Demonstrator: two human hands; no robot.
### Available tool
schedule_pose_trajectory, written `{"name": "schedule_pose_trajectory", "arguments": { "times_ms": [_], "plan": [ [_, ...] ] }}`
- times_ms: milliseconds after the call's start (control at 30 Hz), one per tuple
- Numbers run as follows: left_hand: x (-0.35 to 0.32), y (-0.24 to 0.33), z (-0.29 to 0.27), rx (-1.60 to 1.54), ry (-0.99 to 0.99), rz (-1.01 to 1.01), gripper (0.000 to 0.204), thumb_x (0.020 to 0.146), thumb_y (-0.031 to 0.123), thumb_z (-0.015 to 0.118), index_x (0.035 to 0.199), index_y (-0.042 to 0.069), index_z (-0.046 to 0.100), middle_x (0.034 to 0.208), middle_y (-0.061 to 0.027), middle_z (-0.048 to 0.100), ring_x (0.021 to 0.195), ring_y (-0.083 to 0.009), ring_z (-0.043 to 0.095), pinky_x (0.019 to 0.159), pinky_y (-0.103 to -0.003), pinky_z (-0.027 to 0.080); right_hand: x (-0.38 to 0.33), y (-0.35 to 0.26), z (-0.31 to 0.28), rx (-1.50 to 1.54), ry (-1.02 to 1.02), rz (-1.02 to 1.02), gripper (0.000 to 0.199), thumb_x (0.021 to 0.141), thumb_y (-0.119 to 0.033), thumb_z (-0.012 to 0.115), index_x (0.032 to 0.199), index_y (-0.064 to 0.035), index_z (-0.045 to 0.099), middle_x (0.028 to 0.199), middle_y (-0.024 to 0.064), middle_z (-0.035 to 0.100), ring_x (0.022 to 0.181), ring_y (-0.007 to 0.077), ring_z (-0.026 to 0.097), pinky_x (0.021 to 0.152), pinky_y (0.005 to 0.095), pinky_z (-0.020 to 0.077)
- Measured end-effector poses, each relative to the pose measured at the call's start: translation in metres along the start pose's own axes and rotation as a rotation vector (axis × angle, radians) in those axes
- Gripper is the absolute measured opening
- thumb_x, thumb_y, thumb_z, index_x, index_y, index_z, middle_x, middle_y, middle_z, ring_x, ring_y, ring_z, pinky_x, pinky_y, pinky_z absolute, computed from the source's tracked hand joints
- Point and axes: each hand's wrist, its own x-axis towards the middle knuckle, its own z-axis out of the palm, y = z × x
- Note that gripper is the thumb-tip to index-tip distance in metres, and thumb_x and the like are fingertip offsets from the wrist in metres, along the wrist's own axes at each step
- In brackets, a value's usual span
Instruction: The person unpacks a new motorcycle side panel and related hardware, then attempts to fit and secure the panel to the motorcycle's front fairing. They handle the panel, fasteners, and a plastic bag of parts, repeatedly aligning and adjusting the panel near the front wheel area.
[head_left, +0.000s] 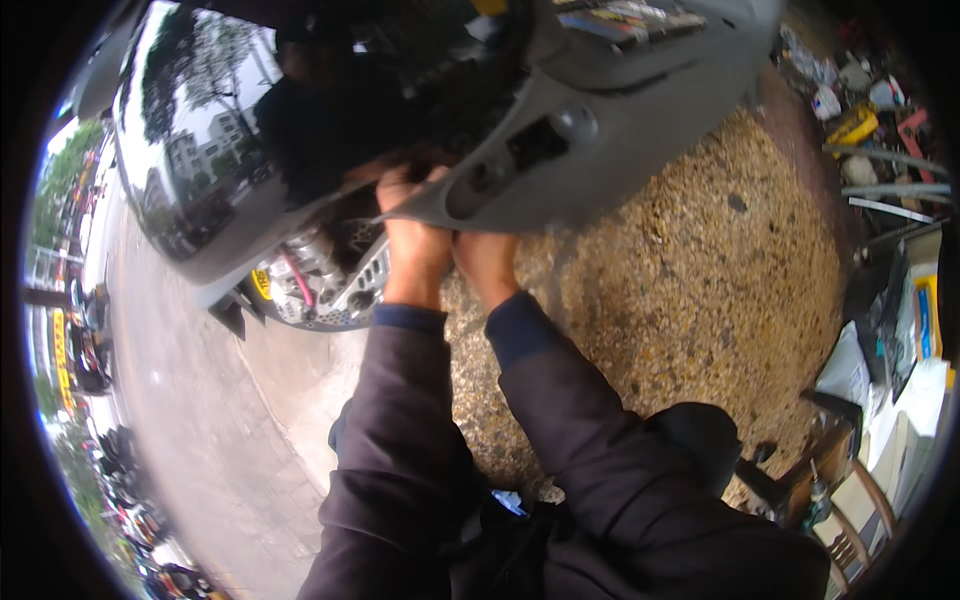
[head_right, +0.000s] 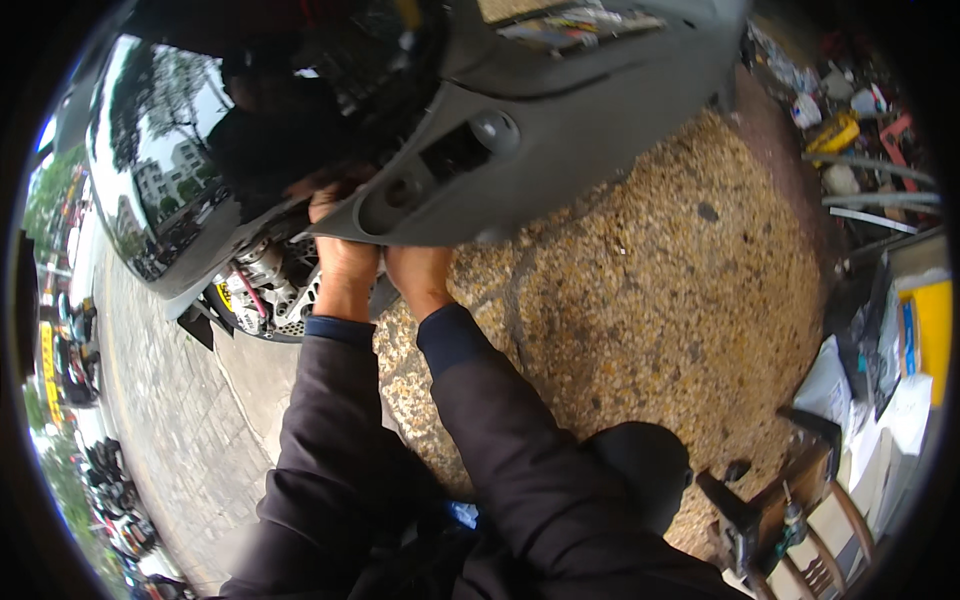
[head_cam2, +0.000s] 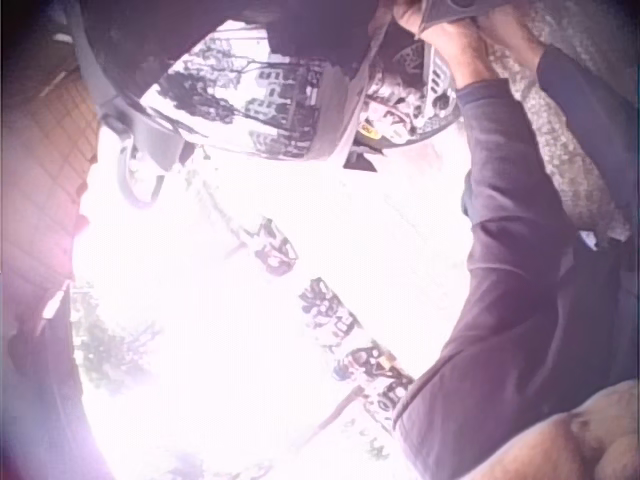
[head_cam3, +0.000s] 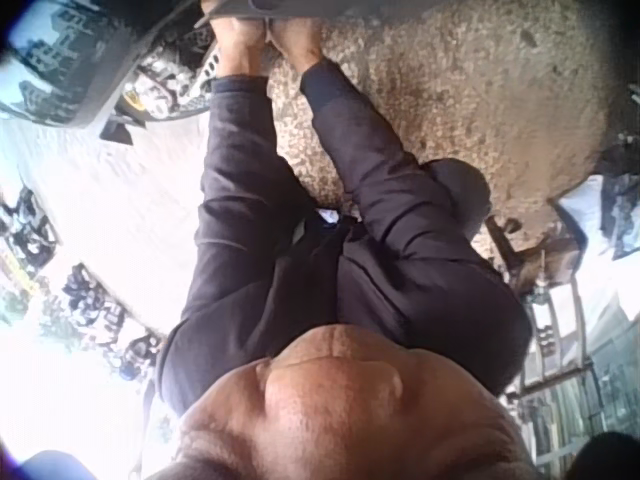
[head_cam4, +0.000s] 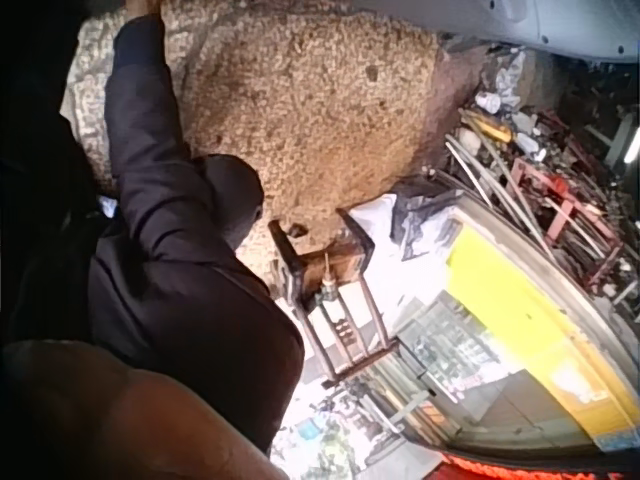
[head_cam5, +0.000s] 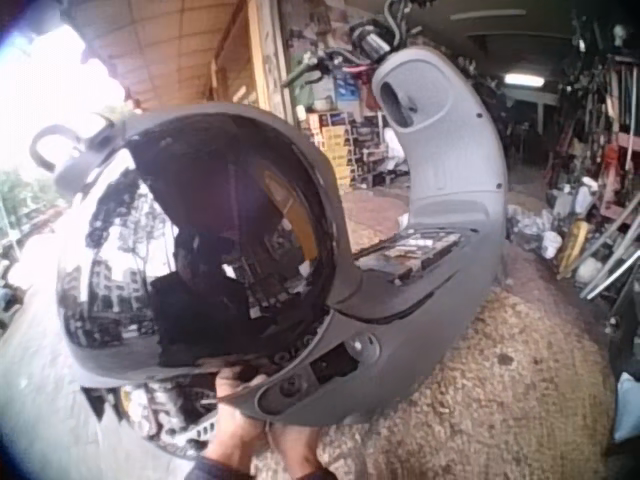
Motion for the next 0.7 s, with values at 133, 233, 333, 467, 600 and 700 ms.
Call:
{"name": "schedule_pose_trajectory", "arguments": {
  "times_ms": [133,233,333,467,600,700],
  "plan": [
    [0.008,-0.01,-0.015,0.146,-0.174,0.176,0.023,0.088,0.021,0.066,0.095,-0.001,0.066,0.089,-0.0078,0.069,0.076,-0.012,0.062,0.069,-0.024,0.049,-0.011,-0.007,-0.02,0.574,-0.009,0.227,0.012,0.08,0.001,0.063,0.092,-0.0001,0.066,0.091,0.0192,0.068,0.085,0.035,0.066,0.073,0.041,0.0506],
    [0.013,-0.017,-0.021,0.326,-0.186,0.286,0.034,0.09,0.032,0.066,0.098,-0.001,0.065,0.09,-0.0065,0.068,0.077,-0.0122,0.062,0.068,-0.023,0.049,-0.011,-0.009,-0.028,0.674,-0.034,0.222,0.013,0.08,0.001,0.063,0.093,-0.0002,0.064,0.089,0.0181,0.067,0.081,0.0332,0.067,0.068,0.0395,0.0511],
    [0.017,-0.02,-0.022,0.501,-0.232,0.408,0.041,0.089,0.039,0.066,0.097,-0.002,0.066,0.09,-0.0062,0.068,0.078,-0.0126,0.062,0.068,-0.023,0.049,-0.014,-0.009,-0.033,0.749,-0.004,0.265,0.014,0.08,0.0,0.062,0.094,-0.0008,0.063,0.082,0.018,0.067,0.078,0.0355,0.066,0.066,0.041,0.0513],
    [0.012,-0.019,-0.023,0.195,-0.23,0.179,0.05,0.088,0.045,0.066,0.092,-0.004,0.067,0.089,-0.0077,0.068,0.079,-0.0134,0.063,0.071,-0.025,0.051,-0.012,-0.005,-0.057,0.626,-0.156,0.253,0.009,0.079,-0.005,0.062,0.086,-0.0006,0.065,0.078,0.0176,0.068,0.071,0.0372,0.065,0.066,0.0422,0.0525],
    [0.006,-0.021,-0.026,0.358,-0.211,0.245,0.059,0.083,0.043,0.075,0.117,-0.003,0.058,0.106,-0.0079,0.065,0.097,-0.0178,0.063,0.087,-0.031,0.052,0.014,0.002,-0.106,0.341,-0.584,0.124,0.013,0.077,-0.011,0.064,0.074,0.0011,0.067,0.071,0.0189,0.068,0.065,0.034,0.067,0.063,0.0384,0.0544],
    [0.003,-0.026,-0.022,0.192,-0.179,0.185,0.073,0.083,0.058,0.067,0.116,-0.006,0.054,0.106,-0.0106,0.064,0.095,-0.0179,0.063,0.086,-0.03,0.052,0.04,-0.001,-0.136,0.54,-0.424,0.167,0.029,0.078,-0.028,0.071,0.08,0.0013,0.07,0.072,0.0178,0.069,0.068,0.0325,0.069,0.065,0.0394,0.0548]
  ]
}}
